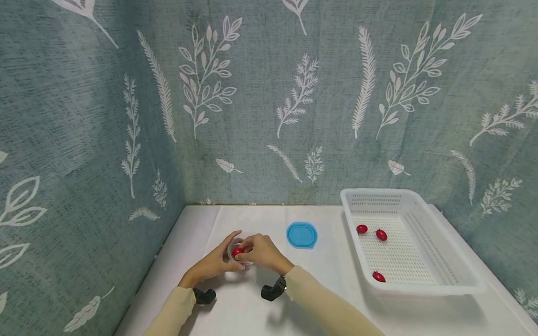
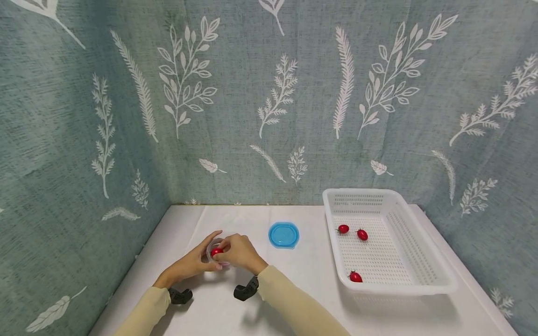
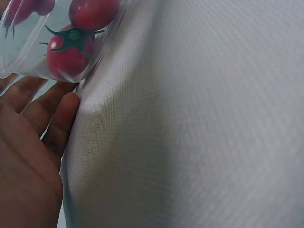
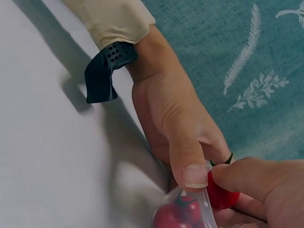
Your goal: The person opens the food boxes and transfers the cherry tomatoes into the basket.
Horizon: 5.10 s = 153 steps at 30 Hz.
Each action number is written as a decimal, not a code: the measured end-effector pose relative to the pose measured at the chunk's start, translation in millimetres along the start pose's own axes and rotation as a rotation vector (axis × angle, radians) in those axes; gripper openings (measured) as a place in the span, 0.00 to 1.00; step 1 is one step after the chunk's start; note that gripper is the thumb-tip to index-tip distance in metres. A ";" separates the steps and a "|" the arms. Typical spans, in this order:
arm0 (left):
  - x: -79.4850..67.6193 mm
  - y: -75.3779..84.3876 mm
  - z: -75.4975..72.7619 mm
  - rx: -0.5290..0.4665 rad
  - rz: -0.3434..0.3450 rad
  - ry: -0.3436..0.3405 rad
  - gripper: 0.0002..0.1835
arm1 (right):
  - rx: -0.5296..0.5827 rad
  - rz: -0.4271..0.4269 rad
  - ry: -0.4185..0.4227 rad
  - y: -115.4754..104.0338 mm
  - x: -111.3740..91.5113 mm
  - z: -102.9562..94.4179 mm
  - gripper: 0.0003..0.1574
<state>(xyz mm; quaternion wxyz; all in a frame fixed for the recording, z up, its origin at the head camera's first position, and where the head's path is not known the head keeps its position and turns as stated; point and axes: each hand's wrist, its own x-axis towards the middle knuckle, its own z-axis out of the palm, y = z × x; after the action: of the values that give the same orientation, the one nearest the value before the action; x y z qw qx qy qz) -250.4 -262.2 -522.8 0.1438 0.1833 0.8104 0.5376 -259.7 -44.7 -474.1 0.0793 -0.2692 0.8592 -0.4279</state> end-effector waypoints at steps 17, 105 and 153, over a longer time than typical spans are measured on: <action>-0.8 -3.0 -4.0 0.006 0.030 -0.019 0.58 | -0.018 -0.020 0.048 6.8 -10.8 -30.0 0.11; 0.8 -5.0 -12.6 -0.011 0.021 -0.056 0.57 | -0.185 0.243 0.398 100.9 -154.2 -244.1 0.22; 1.9 -6.5 -12.4 -0.020 0.015 -0.066 0.56 | -0.172 0.504 0.424 142.3 -205.9 -276.7 0.34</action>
<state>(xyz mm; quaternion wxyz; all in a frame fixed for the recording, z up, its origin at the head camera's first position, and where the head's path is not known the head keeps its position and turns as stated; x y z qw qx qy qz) -258.3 -273.8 -524.2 0.1681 0.2057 0.7985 0.5403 -243.9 325.7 -432.2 -0.0209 0.0411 0.9290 -0.3673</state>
